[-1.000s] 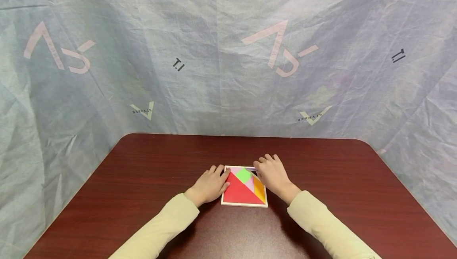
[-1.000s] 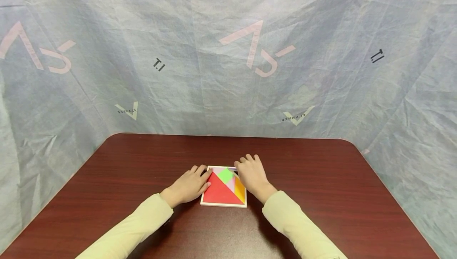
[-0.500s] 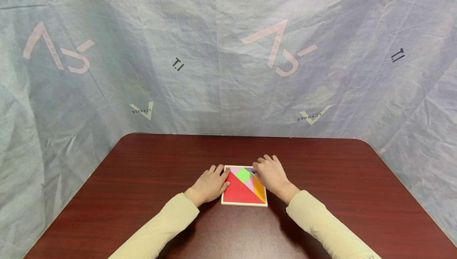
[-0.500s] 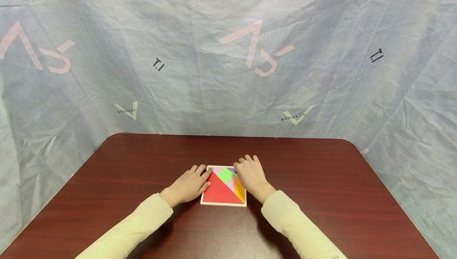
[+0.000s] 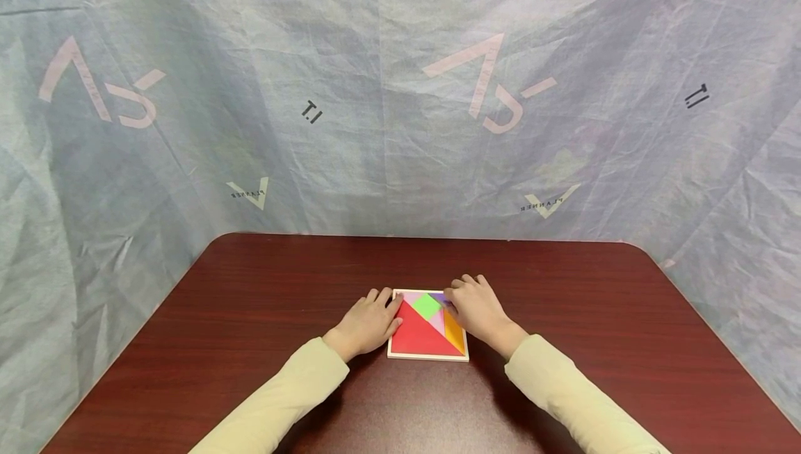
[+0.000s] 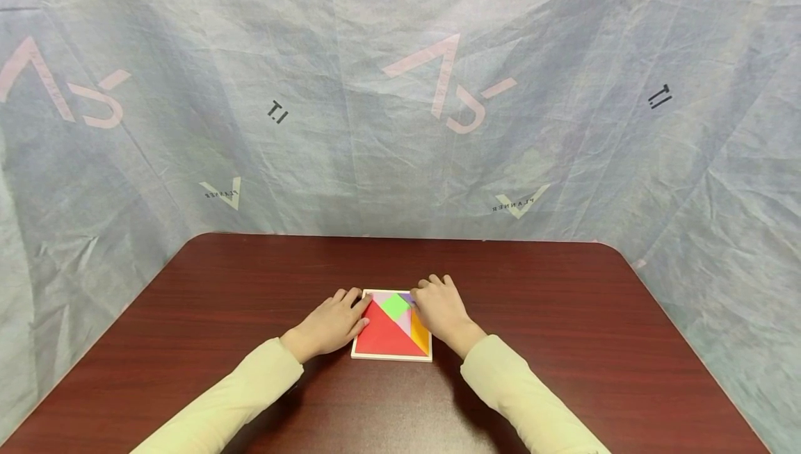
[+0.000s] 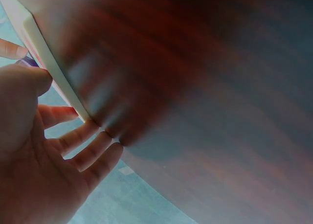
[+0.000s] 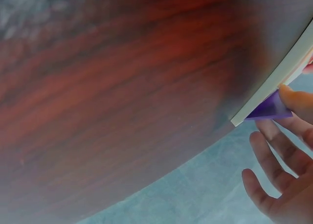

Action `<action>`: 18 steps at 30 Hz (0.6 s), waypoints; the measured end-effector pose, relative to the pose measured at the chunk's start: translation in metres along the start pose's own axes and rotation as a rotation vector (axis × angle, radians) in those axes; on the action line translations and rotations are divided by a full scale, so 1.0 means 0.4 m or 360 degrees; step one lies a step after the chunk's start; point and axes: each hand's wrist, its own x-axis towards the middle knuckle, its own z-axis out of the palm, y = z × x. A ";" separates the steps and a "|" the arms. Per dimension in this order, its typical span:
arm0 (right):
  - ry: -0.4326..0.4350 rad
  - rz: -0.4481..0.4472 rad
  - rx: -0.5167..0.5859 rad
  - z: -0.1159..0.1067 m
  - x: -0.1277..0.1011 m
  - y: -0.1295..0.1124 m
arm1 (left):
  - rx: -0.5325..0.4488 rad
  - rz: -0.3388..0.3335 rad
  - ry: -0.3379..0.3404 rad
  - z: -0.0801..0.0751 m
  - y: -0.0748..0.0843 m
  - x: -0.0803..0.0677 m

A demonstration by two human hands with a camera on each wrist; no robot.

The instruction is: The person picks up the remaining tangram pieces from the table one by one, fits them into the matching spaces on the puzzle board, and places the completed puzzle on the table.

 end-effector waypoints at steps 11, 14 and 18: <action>-0.0022 -0.0033 0.0036 0.005 -0.012 0.006 | -0.0009 0.0001 -0.0005 -0.003 0.003 -0.001; -0.0023 -0.0048 0.0068 0.001 -0.014 0.007 | -0.0013 0.0003 -0.0008 -0.004 0.003 -0.002; -0.0047 -0.0057 0.0109 -0.005 -0.017 0.010 | -0.0012 -0.0006 -0.0010 -0.005 0.004 -0.002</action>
